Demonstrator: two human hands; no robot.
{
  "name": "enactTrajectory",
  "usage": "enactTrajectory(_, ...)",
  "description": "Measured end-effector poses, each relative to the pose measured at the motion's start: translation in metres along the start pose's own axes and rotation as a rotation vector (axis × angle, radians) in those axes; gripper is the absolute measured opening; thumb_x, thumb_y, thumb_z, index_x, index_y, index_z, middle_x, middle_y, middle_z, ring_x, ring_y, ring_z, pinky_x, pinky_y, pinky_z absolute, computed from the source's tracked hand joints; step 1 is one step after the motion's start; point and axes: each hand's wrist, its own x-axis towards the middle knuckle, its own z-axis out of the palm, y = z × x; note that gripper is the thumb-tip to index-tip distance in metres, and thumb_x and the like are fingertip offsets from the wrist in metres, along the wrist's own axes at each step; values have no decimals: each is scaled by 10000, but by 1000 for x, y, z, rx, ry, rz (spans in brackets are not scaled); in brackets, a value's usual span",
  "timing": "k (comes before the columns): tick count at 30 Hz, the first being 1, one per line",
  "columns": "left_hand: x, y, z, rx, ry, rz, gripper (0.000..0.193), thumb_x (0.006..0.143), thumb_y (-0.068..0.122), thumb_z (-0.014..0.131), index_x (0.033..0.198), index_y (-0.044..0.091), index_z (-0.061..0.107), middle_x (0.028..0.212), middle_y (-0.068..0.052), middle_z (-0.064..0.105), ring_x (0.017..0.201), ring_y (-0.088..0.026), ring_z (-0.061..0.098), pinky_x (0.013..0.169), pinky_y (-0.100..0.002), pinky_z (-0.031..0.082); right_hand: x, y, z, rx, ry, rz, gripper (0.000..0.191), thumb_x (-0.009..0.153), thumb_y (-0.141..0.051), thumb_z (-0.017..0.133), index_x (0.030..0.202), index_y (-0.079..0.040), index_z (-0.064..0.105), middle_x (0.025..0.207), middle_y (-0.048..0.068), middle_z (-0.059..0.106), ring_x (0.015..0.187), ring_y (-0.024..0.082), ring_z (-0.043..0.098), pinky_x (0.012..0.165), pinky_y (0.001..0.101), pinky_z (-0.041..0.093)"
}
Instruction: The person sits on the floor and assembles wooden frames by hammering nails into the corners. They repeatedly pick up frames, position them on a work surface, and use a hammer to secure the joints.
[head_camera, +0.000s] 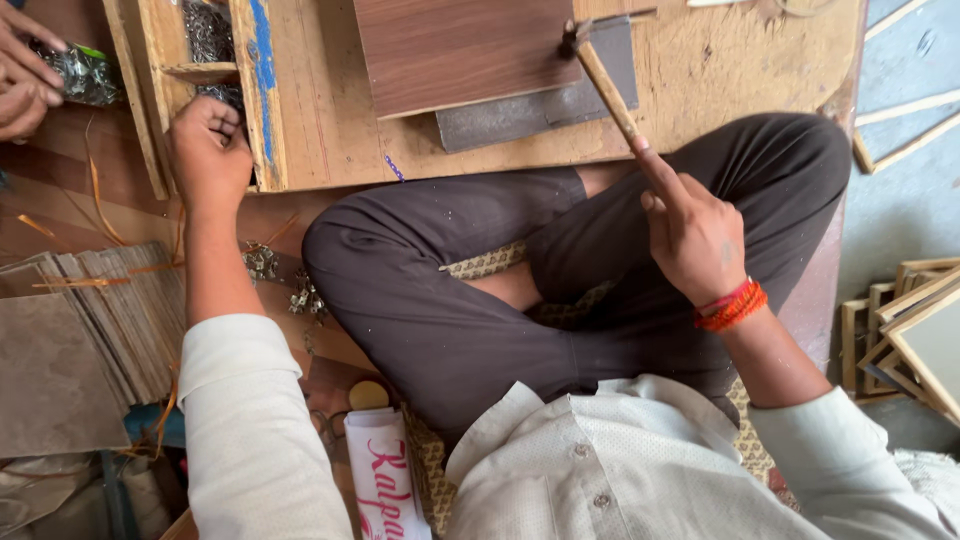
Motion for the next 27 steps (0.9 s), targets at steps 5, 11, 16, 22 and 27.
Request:
enactTrajectory(5, -5, 0, -5, 41, 51, 91, 208, 886, -167, 651, 1035, -22, 638, 936, -105, 689, 789, -153, 650, 657, -301, 506, -13, 0, 1, 341, 148, -116, 516, 1068, -43, 615, 1555, -115, 461, 1091, 187, 684, 828, 286, 682, 729, 395, 540)
enactTrajectory(11, -4, 6, -8, 37, 15, 68, 105, 933, -106, 695, 972, -24, 644, 863, -117, 691, 731, -181, 654, 663, -320, 517, -21, 4, 8, 927, 4, 324, 577, 1071, -132, 606, 1606, -116, 392, 737, -15, 533, 548, 40, 460, 463, 236, 379)
enactTrajectory(16, -5, 8, -9, 126, -3, 44, 111, 895, -94, 709, 943, -3, 667, 847, -98, 697, 693, -176, 646, 633, -330, 510, 7, 21, 14, 1039, 41, 372, 358, 1039, -126, 686, 1336, -36, 508, 718, -31, 525, 500, 35, 462, 407, 221, 372)
enactTrajectory(22, -10, 11, -8, -78, 91, 130, 114, 1004, -60, 694, 993, -19, 589, 933, -89, 673, 807, -171, 642, 719, -340, 537, 132, 60, 51, 645, 193, -23, 319, 1043, -8, 856, 1062, 37, 541, 915, 66, 634, 821, 155, 648, 710, 288, 559)
enactTrajectory(27, -11, 22, -11, -334, 138, -10, 189, 1134, 98, 661, 1042, 9, 522, 904, -36, 621, 757, -105, 631, 679, -268, 550, 233, 51, 93, 921, 77, 22, 292, 938, -12, 844, 1110, -3, 608, 1030, 49, 700, 893, 148, 734, 728, 269, 628)
